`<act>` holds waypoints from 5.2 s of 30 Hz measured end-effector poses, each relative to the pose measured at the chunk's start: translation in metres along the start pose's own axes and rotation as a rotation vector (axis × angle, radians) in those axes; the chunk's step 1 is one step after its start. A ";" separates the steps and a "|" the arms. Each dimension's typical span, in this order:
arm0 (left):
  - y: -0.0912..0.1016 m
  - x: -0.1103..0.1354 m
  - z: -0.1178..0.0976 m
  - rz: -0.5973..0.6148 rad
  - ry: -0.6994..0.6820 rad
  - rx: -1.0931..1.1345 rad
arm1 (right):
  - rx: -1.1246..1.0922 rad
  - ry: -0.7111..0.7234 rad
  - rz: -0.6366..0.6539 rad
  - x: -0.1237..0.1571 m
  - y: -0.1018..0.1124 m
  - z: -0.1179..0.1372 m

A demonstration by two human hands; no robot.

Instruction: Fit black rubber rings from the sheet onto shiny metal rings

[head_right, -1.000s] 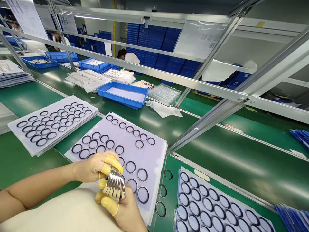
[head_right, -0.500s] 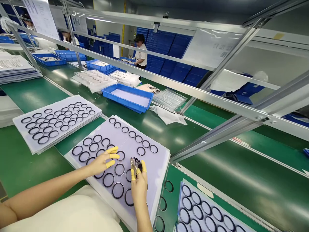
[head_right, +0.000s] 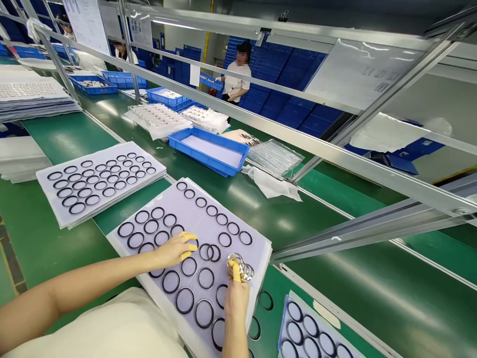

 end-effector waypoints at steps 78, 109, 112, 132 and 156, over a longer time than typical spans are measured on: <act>0.020 0.061 0.034 -0.360 0.628 1.024 | 1.270 0.736 0.343 -0.038 -0.047 0.021; 0.038 0.056 -0.008 -0.212 0.512 1.124 | 1.165 0.529 0.524 -0.032 -0.128 0.019; 0.045 0.063 -0.004 -0.245 0.507 1.115 | 1.096 0.507 0.496 -0.036 -0.120 0.021; 0.104 0.043 -0.084 0.078 0.380 1.550 | -0.434 -0.004 0.624 0.120 -0.048 0.118; 0.103 0.035 -0.098 0.171 0.190 1.575 | -0.623 -0.150 0.643 0.129 -0.041 0.123</act>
Point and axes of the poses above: each hand's wrist, its own x-axis away from the middle knuckle, its own y-axis out of the back of the hand, z = x × y, the point moved 4 cm from there along -x, towards the middle knuckle, and after that the axes turned 12 degrees about -x, right-handed, at the moved point
